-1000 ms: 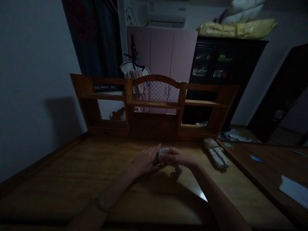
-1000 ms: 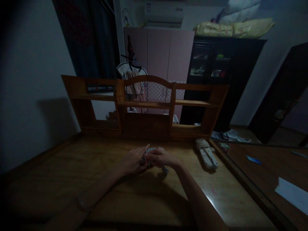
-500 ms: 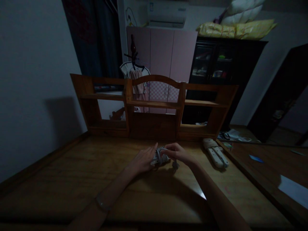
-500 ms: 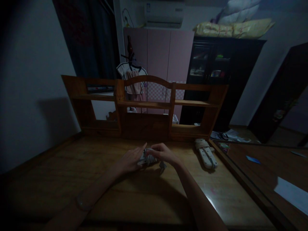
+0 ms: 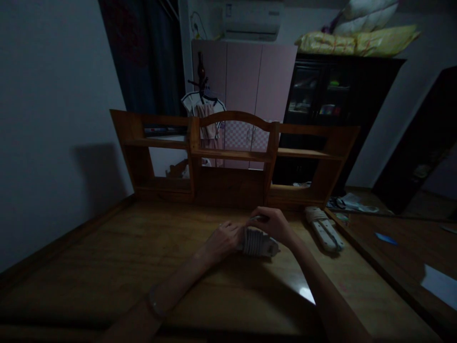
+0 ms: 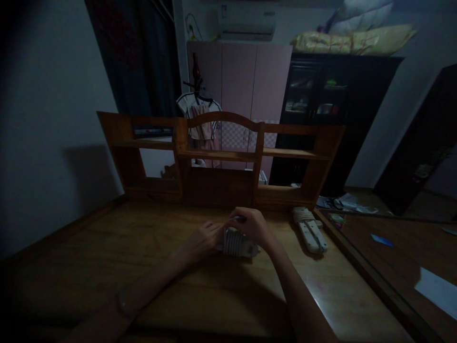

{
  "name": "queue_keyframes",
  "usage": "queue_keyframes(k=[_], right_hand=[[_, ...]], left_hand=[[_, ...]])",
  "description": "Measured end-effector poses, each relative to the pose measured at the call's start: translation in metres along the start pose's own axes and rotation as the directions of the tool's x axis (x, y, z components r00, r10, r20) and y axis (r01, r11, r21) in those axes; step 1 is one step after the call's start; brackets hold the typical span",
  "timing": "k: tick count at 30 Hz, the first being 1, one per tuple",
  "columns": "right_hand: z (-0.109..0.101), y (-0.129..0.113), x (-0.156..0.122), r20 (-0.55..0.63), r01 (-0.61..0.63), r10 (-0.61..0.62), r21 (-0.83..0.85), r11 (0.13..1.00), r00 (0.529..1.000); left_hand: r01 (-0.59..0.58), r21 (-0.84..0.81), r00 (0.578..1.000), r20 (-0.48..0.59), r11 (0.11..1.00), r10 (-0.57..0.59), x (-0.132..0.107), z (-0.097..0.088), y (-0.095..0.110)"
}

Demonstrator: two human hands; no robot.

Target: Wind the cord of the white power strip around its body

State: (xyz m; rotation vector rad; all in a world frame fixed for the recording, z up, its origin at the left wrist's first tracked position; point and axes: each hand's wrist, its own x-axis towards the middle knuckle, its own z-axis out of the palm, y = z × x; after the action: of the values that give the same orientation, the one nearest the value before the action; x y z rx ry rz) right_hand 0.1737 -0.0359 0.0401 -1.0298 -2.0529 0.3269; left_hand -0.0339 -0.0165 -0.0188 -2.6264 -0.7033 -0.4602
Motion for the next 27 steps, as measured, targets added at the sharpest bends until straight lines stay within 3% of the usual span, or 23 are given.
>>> queue_keyframes(k=[4, 9, 14, 21, 25, 27], right_hand=[[-0.010, 0.011, 0.000, 0.044, -0.075, 0.069, 0.156, 0.985, 0.997], [-0.015, 0.024, 0.002, 0.185, -0.184, 0.139, 0.255, 0.949, 0.973], [-0.018, 0.038, 0.001, 0.336, -0.276, 0.164, 0.319, 0.906, 0.927], [-0.012, 0.050, -0.003, 0.500, -0.425, 0.220, 0.342, 0.838, 0.837], [-0.001, 0.062, -0.005, 0.525, -0.435, 0.220, 0.331, 0.838, 0.822], [0.005, 0.067, -0.007, 0.442, -0.414, 0.250, 0.326, 0.850, 0.862]], left_hand=[[-0.001, -0.019, 0.998, -0.064, 1.000, 0.000, 0.000, -0.002, 0.005], [-0.046, -0.079, 0.994, -0.105, 0.996, 0.037, -0.003, -0.008, 0.007], [-0.151, -0.084, 0.978, -0.157, 0.985, 0.136, -0.006, -0.013, 0.009], [-0.191, -0.035, 0.964, -0.193, 0.981, 0.181, -0.013, -0.017, 0.008], [-0.156, -0.132, 0.963, -0.240, 0.979, 0.121, -0.016, -0.013, 0.005], [-0.070, -0.203, 0.960, -0.278, 0.977, 0.011, -0.017, -0.011, 0.003]])
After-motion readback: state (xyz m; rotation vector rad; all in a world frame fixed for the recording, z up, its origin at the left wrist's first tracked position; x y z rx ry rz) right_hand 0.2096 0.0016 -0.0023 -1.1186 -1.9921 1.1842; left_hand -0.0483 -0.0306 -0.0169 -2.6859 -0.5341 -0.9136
